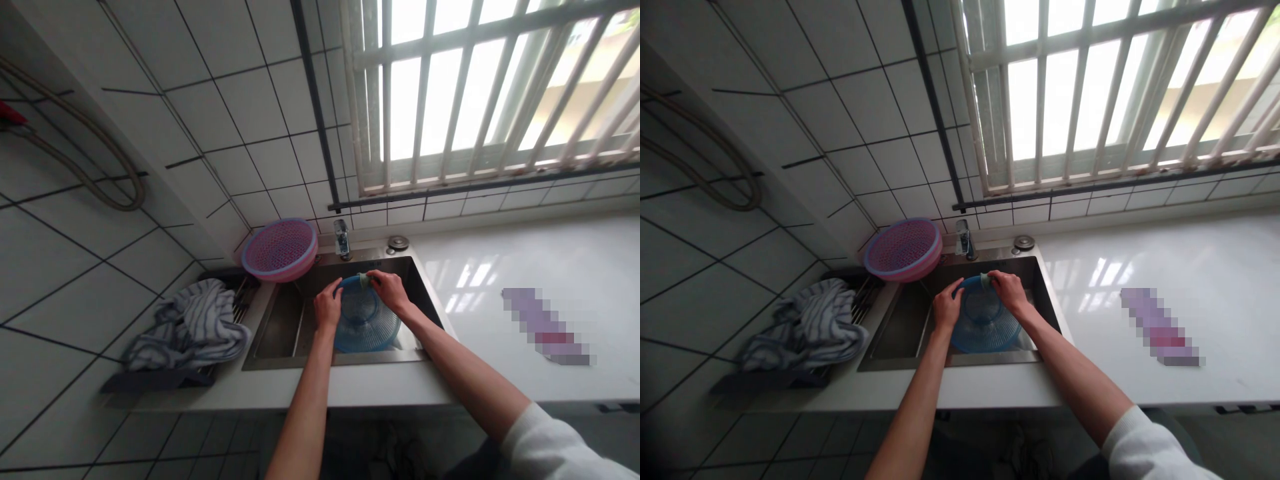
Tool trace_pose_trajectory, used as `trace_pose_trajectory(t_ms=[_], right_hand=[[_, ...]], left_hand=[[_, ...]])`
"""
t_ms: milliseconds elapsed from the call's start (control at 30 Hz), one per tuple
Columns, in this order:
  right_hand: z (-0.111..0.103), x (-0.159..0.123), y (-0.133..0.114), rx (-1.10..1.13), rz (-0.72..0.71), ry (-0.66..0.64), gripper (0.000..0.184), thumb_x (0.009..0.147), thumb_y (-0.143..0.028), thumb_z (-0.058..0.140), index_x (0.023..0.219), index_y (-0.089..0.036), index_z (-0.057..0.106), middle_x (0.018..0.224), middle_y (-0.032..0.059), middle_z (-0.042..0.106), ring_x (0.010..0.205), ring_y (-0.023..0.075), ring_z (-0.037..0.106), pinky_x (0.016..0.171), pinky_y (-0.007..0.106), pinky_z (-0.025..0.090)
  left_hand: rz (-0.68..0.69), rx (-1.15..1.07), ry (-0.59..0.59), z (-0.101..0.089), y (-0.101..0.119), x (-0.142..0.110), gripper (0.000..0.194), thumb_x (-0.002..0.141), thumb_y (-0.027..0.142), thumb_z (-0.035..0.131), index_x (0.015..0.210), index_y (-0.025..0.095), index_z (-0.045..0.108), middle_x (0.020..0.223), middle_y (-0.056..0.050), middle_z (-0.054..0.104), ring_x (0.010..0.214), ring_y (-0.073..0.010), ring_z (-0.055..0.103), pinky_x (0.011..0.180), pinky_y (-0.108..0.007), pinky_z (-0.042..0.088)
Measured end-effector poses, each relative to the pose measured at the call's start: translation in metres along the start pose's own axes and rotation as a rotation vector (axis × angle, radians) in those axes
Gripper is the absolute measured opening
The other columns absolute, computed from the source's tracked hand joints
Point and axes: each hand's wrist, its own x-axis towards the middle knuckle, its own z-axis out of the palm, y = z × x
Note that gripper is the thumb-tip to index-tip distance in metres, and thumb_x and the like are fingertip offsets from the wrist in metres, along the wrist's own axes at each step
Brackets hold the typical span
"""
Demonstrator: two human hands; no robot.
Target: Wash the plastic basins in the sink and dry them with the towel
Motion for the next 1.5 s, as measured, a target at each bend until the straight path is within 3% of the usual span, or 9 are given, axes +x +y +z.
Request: trace_pose_trajectory(t_ms=[133,267,467,667,867,1100,1300,1367,1500], right_hand=[[0.008,-0.002,-0.013,0.005,-0.032,-0.022,0.035,0.096,-0.010,0.063,0.124,-0.026,0.077,0.118,0.0030,0.081,0.106,0.0229,0.078,0.099,0.031,0.058],[0.016,-0.002,-0.021,0.011,-0.144,-0.081,0.033,0.098,-0.011,0.063,0.124,-0.026,0.077,0.123,0.0044,0.080,0.110,0.0214,0.077,0.101,0.030,0.058],[0.005,0.004,0.000,-0.006,-0.011,0.011,0.031,0.099,-0.016,0.065,0.127,-0.026,0.076,0.119,0.0029,0.081,0.107,0.0245,0.079,0.099,0.033,0.059],[0.014,0.001,-0.012,-0.059,-0.132,-0.106,0.032,0.101,-0.017,0.063,0.129,-0.027,0.074,0.127,0.0037,0.078,0.112,0.0234,0.077,0.100,0.032,0.059],[0.003,0.003,0.001,-0.067,0.032,0.015,0.028,0.101,-0.022,0.065,0.127,-0.027,0.075,0.112,0.0031,0.082,0.101,0.0251,0.080,0.096,0.034,0.060],[0.015,-0.002,-0.010,-0.026,-0.109,-0.046,0.032,0.102,-0.017,0.061,0.128,-0.028,0.075,0.127,0.0030,0.078,0.111,0.0224,0.077,0.100,0.032,0.059],[0.003,0.003,0.007,-0.061,0.066,0.003,0.030,0.099,-0.023,0.066,0.127,-0.030,0.076,0.108,0.0028,0.083,0.098,0.0251,0.080,0.093,0.033,0.060],[0.006,0.001,0.003,-0.077,0.038,0.012,0.032,0.100,-0.020,0.063,0.128,-0.029,0.076,0.112,0.0036,0.082,0.101,0.0244,0.080,0.095,0.032,0.059],[0.014,-0.004,-0.013,-0.057,-0.127,-0.085,0.034,0.100,-0.015,0.061,0.127,-0.029,0.075,0.125,0.0033,0.079,0.111,0.0220,0.077,0.100,0.031,0.058]], left_hand=[[0.055,-0.001,0.039,0.007,0.007,-0.001,0.030,0.099,0.016,0.063,0.123,0.028,0.078,0.123,-0.004,0.080,0.111,-0.0238,0.077,0.099,-0.036,0.060],[0.153,-0.009,-0.058,0.010,0.012,-0.002,0.032,0.098,0.013,0.061,0.120,0.028,0.078,0.122,-0.002,0.080,0.112,-0.0220,0.076,0.099,-0.033,0.059],[-0.076,-0.008,0.206,-0.003,-0.004,0.001,0.024,0.099,0.020,0.063,0.116,0.023,0.078,0.118,-0.008,0.081,0.106,-0.0260,0.077,0.097,-0.037,0.059],[0.105,-0.062,0.035,0.005,0.001,0.001,0.026,0.098,0.016,0.062,0.113,0.027,0.079,0.116,-0.004,0.081,0.108,-0.0224,0.076,0.100,-0.034,0.057],[-0.138,-0.078,0.251,-0.006,-0.010,0.003,0.021,0.097,0.023,0.066,0.113,0.023,0.079,0.113,-0.008,0.082,0.103,-0.0258,0.078,0.095,-0.037,0.059],[0.060,-0.097,0.041,0.005,0.005,-0.001,0.023,0.097,0.018,0.064,0.112,0.027,0.079,0.115,-0.004,0.081,0.107,-0.0212,0.077,0.099,-0.033,0.058],[-0.126,-0.104,0.261,-0.007,-0.016,0.004,0.021,0.097,0.020,0.064,0.112,0.021,0.078,0.115,-0.009,0.081,0.108,-0.0252,0.076,0.101,-0.038,0.057],[-0.078,-0.116,0.223,-0.002,-0.010,0.002,0.021,0.096,0.019,0.064,0.111,0.022,0.078,0.114,-0.008,0.081,0.107,-0.0242,0.076,0.100,-0.037,0.057],[0.099,-0.111,0.013,0.008,0.005,-0.004,0.024,0.096,0.016,0.063,0.111,0.026,0.079,0.113,-0.004,0.081,0.105,-0.0212,0.076,0.098,-0.033,0.057]])
